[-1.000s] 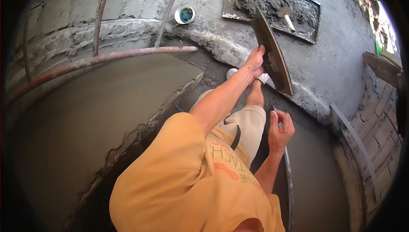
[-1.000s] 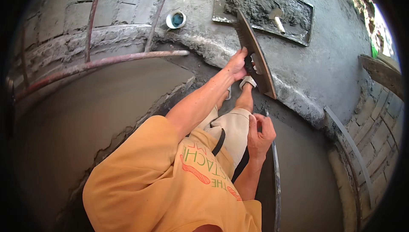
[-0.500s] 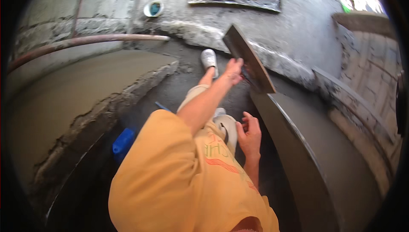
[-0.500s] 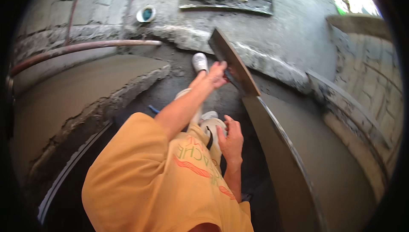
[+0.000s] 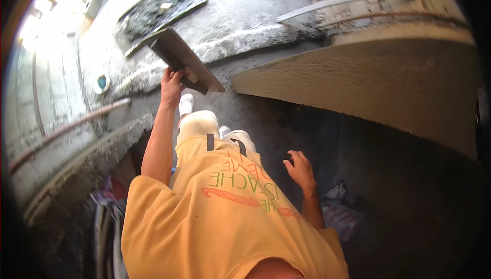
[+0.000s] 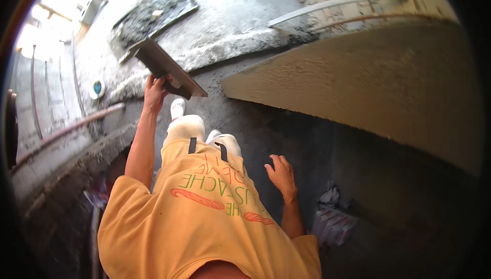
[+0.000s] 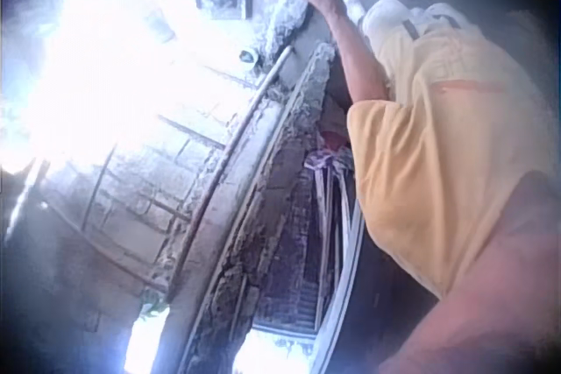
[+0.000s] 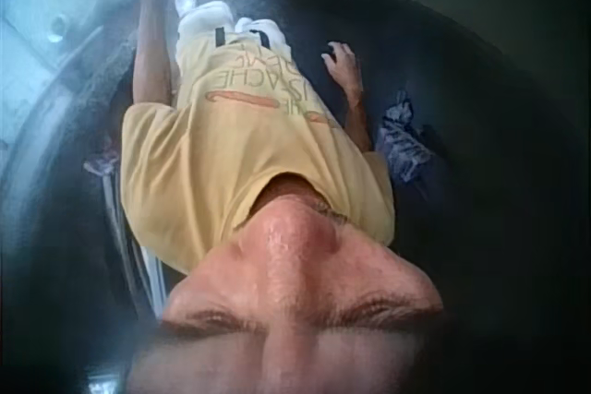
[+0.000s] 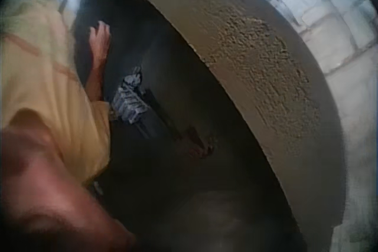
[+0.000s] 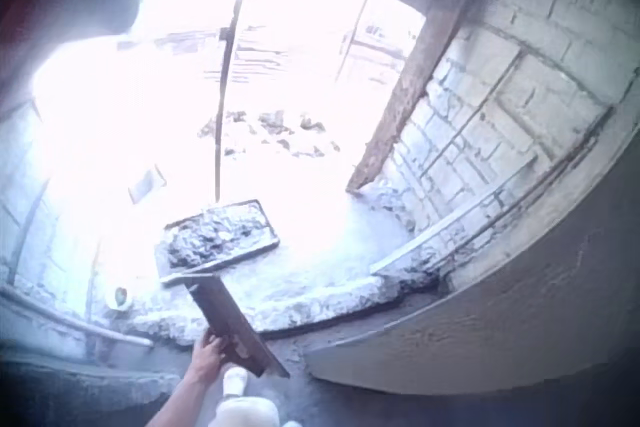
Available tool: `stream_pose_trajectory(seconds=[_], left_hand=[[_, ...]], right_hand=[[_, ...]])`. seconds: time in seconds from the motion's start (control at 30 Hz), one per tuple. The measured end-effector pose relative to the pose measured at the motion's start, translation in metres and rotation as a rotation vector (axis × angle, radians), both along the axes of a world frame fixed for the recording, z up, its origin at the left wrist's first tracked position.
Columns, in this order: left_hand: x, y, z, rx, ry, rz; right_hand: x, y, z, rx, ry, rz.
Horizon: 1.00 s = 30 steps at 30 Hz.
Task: The person scrapes excess mortar from a hawk with a trowel, then aligns a straightedge along a wall corner and smooths the plastered edge using a wooden float.
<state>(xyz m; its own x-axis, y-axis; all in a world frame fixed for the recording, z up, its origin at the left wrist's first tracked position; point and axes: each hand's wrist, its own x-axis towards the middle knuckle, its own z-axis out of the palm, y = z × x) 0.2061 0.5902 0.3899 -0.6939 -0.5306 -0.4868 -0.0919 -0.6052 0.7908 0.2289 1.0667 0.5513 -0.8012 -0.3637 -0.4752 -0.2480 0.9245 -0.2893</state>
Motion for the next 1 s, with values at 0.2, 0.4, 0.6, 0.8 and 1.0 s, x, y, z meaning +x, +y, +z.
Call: stream_pose_trajectory(seconds=[0.2, 0.4, 0.6, 0.8, 1.0], left_hand=[[-0.015, 0.001, 0.021, -0.122, 0.115, -0.144], [-0.025, 0.039, 0.071, -0.084, 0.214, -0.375], [0.008, 0.050, 0.098, -0.065, 0.309, -0.627], [0.051, 0.092, 0.135, -0.276, 0.437, -0.766], [0.077, 0.135, 0.209, -0.378, 0.387, -1.674]], right_hand=[[0.007, -0.092, 0.023, -0.537, 0.058, -0.313], [-0.024, -0.225, 0.015, -0.775, 0.293, -0.065], [-0.018, -0.272, -0.037, -0.665, 0.352, -0.116], [0.026, -0.239, -0.023, -0.895, 0.540, -0.253], [0.093, -0.130, -0.016, -1.165, 0.216, -0.957]])
